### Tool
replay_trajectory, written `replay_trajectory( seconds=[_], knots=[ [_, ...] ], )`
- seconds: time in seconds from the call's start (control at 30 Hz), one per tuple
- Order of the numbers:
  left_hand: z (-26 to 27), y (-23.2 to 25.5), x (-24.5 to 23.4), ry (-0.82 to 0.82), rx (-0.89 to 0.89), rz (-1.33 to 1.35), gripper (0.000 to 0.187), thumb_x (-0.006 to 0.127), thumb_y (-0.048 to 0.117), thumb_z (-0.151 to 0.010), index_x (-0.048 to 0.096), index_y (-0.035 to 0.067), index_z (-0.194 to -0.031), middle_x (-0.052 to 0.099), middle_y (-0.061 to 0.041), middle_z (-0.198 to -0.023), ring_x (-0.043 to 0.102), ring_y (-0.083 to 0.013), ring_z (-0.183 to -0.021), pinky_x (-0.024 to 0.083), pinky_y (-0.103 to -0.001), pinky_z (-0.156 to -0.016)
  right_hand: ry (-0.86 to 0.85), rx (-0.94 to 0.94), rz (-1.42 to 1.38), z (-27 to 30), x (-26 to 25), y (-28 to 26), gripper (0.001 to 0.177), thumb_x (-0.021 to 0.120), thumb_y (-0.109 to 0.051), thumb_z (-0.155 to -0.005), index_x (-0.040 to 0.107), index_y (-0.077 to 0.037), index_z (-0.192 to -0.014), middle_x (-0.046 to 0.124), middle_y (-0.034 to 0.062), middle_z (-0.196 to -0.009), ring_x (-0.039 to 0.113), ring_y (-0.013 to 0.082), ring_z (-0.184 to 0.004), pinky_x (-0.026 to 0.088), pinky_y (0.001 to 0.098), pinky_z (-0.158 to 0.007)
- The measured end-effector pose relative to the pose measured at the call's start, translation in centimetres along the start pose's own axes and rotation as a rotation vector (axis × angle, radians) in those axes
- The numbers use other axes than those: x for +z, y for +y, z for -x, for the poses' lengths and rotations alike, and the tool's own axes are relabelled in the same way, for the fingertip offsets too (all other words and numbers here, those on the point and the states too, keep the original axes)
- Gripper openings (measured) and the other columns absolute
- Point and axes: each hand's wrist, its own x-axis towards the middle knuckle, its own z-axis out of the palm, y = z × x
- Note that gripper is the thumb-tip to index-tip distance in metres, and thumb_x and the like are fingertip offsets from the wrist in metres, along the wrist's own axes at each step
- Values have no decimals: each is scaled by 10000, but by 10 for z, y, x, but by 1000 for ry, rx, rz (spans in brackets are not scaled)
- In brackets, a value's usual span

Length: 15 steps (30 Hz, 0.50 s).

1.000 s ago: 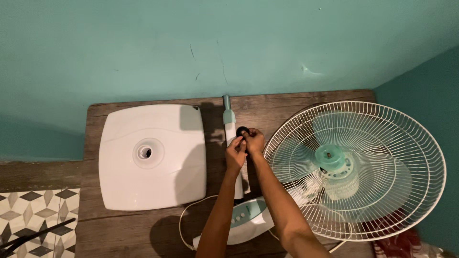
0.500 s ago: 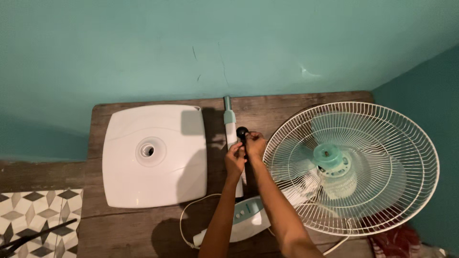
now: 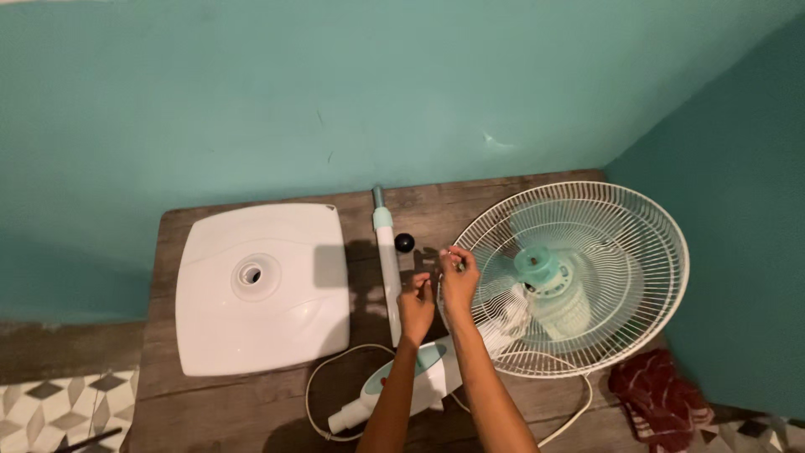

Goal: The person disassembles a standing electric fan by removing the head from the stand, detaching the stand pole, and then removing the front grille, fan blades, and rear grille. The components are placed on the table.

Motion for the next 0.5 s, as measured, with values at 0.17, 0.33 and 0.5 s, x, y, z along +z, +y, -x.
replay_trajectory(
  seconds=[0.17,0.33,0.5],
  knots=[
    [27,29,13,-31,193,-170,206,668,72,-930,645,11,-1125,767,-181,-953,755,-306,-833,569,-377,-723,-67,-98,-92,33,-24,-60,253,752,-149,-934,643,-36,-1133,620,3,-886,571,69,-694,473,222,-586],
    [42,51,29,-201,81,-79,234,661,114,-928,634,0,-1130,763,-187,-968,773,-315,-833,575,-401,-692,-16,-53,-118,51,-50,-83,267,738,-161,-910,635,-51,-1131,641,8,-930,602,86,-677,474,236,-549],
    [64,54,45,-208,225,-114,218,700,188,-960,664,-7,-1049,755,-199,-942,752,-347,-863,569,-419,-730,-1,-194,-121,63,-80,-79,255,760,-144,-946,656,-27,-1147,637,18,-974,582,62,-739,478,211,-618]
  ],
)
